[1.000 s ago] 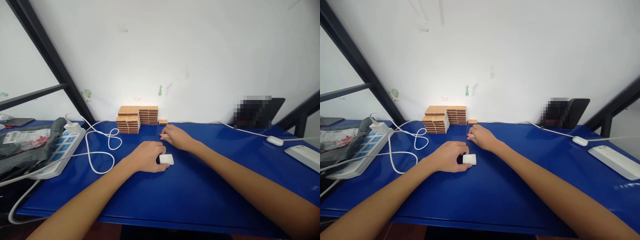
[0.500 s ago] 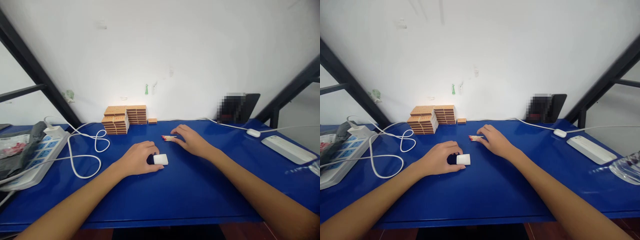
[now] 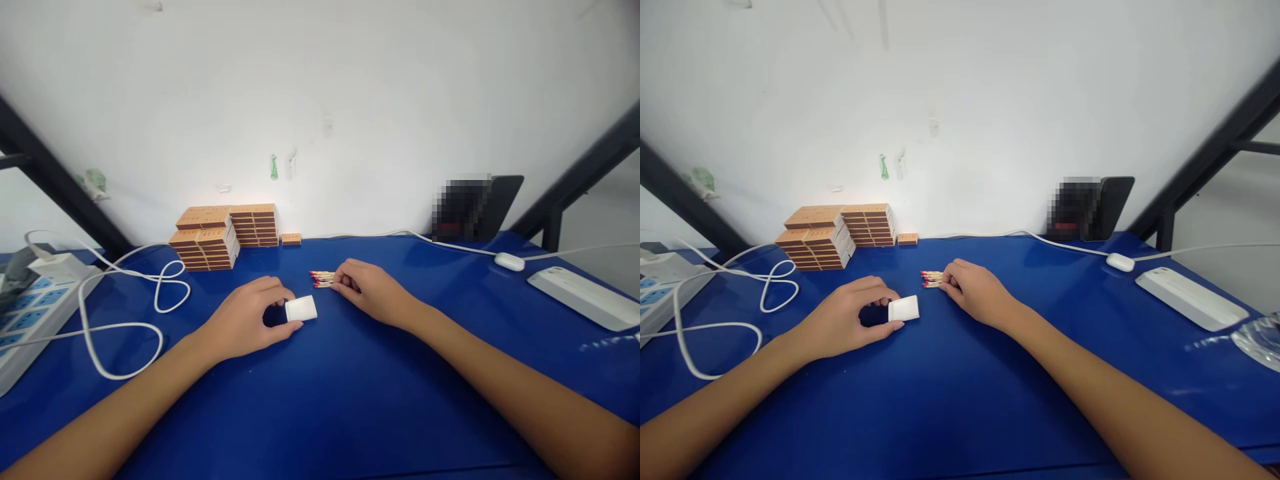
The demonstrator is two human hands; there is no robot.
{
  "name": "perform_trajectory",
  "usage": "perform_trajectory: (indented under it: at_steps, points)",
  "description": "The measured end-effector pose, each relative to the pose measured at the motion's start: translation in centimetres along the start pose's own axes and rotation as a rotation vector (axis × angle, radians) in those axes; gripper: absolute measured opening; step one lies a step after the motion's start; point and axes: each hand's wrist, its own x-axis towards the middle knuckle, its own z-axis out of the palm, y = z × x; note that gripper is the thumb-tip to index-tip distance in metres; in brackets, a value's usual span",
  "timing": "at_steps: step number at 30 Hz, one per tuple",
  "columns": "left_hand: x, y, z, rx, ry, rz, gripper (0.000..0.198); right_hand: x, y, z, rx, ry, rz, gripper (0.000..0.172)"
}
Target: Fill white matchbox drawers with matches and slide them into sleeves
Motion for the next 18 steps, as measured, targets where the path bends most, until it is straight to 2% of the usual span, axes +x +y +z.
perform_trajectory:
  at_steps: [4, 18]
  points:
    - [0.1, -0.4, 0.0, 0.028, 0.041, -0.017, 0.024, -0.3, -0.1, -0.7, -0.008, -0.045, -0.010, 0.013]
    - [0.1, -0.9, 0.3, 0.039, 0.059, 0.000, 0.025, -0.9, -1.4, -1.6, 0.004, -0.035, -0.122, 0.018]
